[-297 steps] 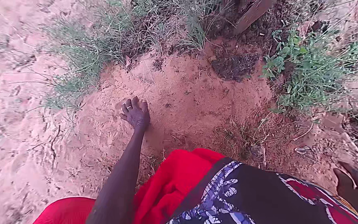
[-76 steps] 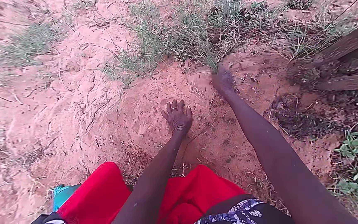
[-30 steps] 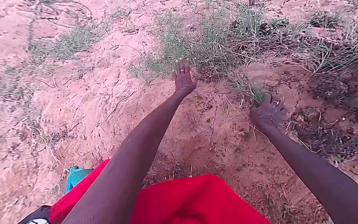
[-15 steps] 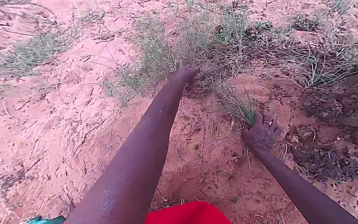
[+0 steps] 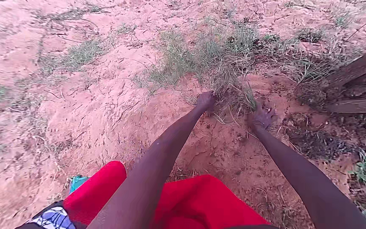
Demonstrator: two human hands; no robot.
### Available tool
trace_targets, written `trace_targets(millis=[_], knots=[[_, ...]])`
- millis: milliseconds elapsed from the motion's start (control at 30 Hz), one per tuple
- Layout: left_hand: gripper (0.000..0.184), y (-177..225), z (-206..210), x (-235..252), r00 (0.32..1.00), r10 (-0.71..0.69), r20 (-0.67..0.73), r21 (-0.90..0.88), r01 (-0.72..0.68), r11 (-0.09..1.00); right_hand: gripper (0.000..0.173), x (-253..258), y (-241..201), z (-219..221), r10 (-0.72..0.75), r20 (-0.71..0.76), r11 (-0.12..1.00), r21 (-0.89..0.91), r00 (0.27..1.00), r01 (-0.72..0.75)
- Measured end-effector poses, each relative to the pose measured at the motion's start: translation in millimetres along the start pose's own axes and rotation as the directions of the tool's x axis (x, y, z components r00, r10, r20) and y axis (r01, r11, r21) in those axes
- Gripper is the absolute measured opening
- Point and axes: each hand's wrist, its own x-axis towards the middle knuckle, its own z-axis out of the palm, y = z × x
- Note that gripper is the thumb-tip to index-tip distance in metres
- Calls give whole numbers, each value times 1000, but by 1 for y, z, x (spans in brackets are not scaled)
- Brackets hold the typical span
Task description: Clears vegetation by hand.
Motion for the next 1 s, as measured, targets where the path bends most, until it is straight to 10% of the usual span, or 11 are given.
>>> trace_targets(millis=[167,300,467,667,800,900,933,1000], knots=[[39,30,38,-72,998,-41,37,-130,45,990,55,-43,-22,-16,68,225,942,307,972,-137],[44,51,64,-124,985,-64,161,-184,93,979,46,-85,-9,-18,-46,270,604,774,962,-188],[45,42,94,-157,981,-81,178,-340,138,930,38,-114,16,-35,-264,352,370,897,898,-243],[42,37,102,-176,968,-53,246,-388,149,910,37,-134,40,-49,-398,601,642,722,693,-258],[49,24,117,-197,950,191,247,-272,-121,955,27,-153,18,-44,-357,585,782,613,728,-109],[61,20,136,-195,931,345,121,-226,-313,922,48,-144,24,-7,-507,396,857,321,766,402],[64,18,136,-197,934,336,123,-232,-302,925,61,-139,26,26,-478,145,850,325,866,415],[69,16,134,-199,942,302,144,-264,-258,929,74,-133,-7,-2,-227,365,934,344,903,96]])
